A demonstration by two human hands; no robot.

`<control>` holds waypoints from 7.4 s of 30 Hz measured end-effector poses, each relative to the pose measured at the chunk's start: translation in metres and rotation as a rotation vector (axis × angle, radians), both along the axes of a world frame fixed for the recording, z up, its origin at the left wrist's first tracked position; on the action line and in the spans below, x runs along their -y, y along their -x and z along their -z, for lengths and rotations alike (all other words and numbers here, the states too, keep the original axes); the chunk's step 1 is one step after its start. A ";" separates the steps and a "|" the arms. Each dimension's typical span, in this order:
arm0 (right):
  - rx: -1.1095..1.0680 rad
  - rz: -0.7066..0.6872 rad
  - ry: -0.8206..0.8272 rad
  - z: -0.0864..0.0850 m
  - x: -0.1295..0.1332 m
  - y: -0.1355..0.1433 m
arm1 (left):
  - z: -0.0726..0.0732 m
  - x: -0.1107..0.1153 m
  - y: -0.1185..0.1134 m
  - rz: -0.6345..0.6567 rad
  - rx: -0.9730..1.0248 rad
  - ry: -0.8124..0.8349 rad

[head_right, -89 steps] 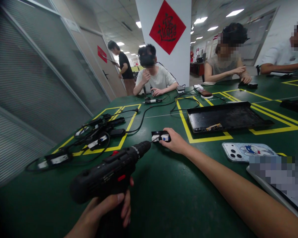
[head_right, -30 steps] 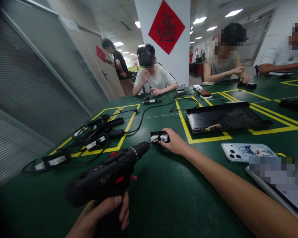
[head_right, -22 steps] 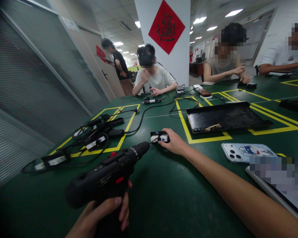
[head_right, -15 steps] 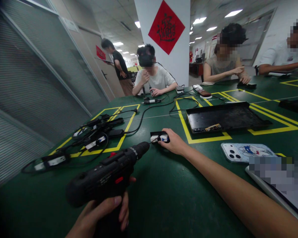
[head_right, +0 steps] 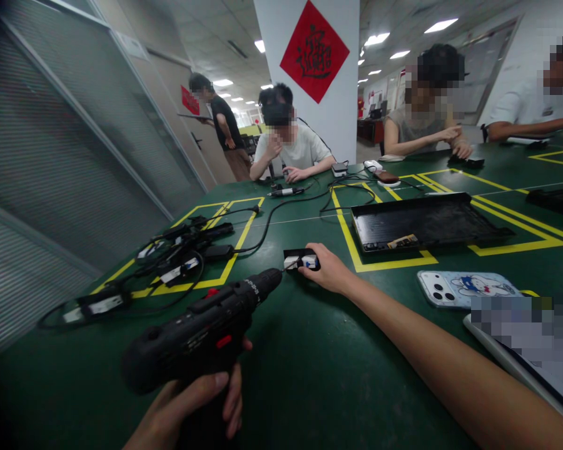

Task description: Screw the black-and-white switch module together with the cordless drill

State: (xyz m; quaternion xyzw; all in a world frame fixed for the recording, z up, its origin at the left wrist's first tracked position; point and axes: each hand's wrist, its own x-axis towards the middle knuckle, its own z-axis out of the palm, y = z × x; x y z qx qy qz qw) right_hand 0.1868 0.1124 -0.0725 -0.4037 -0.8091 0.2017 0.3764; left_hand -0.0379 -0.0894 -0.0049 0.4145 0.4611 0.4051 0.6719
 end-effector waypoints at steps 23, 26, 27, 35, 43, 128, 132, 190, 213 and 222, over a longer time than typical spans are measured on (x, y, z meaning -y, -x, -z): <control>0.013 0.013 -0.001 -0.001 0.000 0.000 | -0.001 0.000 -0.001 -0.004 -0.028 0.007; 0.010 0.012 -0.004 -0.002 0.001 0.000 | -0.003 0.000 -0.002 -0.012 -0.032 0.007; 0.010 0.012 -0.003 -0.002 0.001 0.000 | -0.003 0.000 -0.002 -0.015 -0.030 0.005; 0.005 0.009 0.012 -0.002 0.002 0.000 | 0.003 0.000 0.000 -0.031 0.019 0.008; 0.005 0.010 0.009 0.000 0.001 0.001 | 0.000 0.001 -0.002 -0.044 0.032 0.014; 0.039 -0.034 0.026 -0.005 0.006 0.000 | 0.004 0.000 0.000 0.012 0.020 -0.025; 0.036 -0.029 0.026 -0.004 0.005 0.000 | 0.002 0.001 -0.001 -0.010 -0.003 -0.004; 0.047 -0.024 0.039 -0.007 0.007 0.001 | 0.004 0.000 0.001 0.017 0.004 -0.006; 0.050 -0.026 0.046 -0.007 0.007 0.001 | 0.003 0.000 0.002 0.032 -0.044 -0.011; 0.041 -0.024 0.032 -0.005 0.005 0.001 | 0.003 0.001 0.000 0.005 -0.033 -0.010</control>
